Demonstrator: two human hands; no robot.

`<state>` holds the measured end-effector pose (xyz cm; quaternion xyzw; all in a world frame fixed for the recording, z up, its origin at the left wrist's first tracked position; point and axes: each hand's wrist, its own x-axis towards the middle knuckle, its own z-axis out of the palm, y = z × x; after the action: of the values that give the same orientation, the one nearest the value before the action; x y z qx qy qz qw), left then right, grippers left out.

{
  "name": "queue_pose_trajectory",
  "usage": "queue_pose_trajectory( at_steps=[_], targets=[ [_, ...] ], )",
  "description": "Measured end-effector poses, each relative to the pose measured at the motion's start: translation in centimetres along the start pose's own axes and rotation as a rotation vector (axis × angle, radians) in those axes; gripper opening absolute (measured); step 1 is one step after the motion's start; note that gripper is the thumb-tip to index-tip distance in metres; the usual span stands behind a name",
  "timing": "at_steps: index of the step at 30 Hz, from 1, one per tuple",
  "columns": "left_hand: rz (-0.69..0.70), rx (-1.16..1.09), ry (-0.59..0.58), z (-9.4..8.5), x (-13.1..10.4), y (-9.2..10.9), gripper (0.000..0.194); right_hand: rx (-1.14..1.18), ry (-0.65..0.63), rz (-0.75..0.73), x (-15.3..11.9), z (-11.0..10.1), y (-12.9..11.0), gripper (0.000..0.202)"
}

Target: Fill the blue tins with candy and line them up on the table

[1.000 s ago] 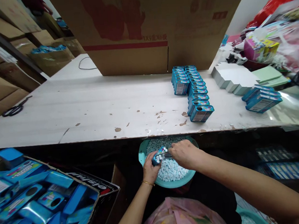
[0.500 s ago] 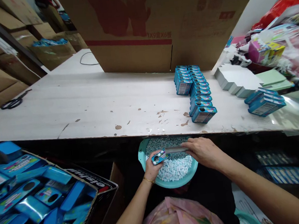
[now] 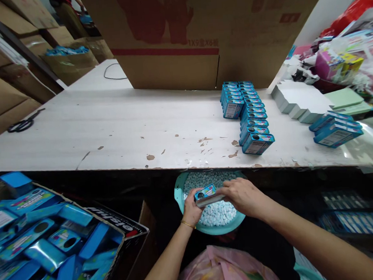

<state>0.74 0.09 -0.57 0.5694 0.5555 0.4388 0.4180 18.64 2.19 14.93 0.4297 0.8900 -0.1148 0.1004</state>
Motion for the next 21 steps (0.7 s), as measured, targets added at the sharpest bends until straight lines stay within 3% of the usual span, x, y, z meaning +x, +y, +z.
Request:
queue_pose_trajectory(
  at_steps=[5, 8, 11, 14, 18, 21],
  targets=[
    [0.051, 0.017, 0.004, -0.9, -0.3, 0.3, 0.041, 0.112, 0.017, 0.150, -0.1, -0.2, 2.5, 0.029],
    [0.078, 0.059, 0.014, -1.4, -0.5, 1.0, 0.043, 0.254, 0.067, 0.126, 0.1, 0.0, 3.3, 0.031],
    [0.060, 0.079, 0.002, -1.7, -0.5, 2.3, 0.041, 0.366, 0.138, 0.067, 1.0, 0.6, 2.8, 0.044],
    [-0.006, 0.085, -0.005, -1.7, -0.5, 4.1, 0.037, 0.335, 0.149, -0.033, 2.2, 0.8, 1.1, 0.056],
    [-0.072, -0.047, 0.053, -1.7, 0.1, 6.3, 0.046, 0.142, 0.130, -0.138, 3.4, -1.2, -0.6, 0.038],
    [-0.030, -0.255, 0.181, -3.2, 0.5, 7.4, 0.059, 0.031, 0.127, -0.076, 4.7, -4.2, 1.0, 0.026]
  ],
)
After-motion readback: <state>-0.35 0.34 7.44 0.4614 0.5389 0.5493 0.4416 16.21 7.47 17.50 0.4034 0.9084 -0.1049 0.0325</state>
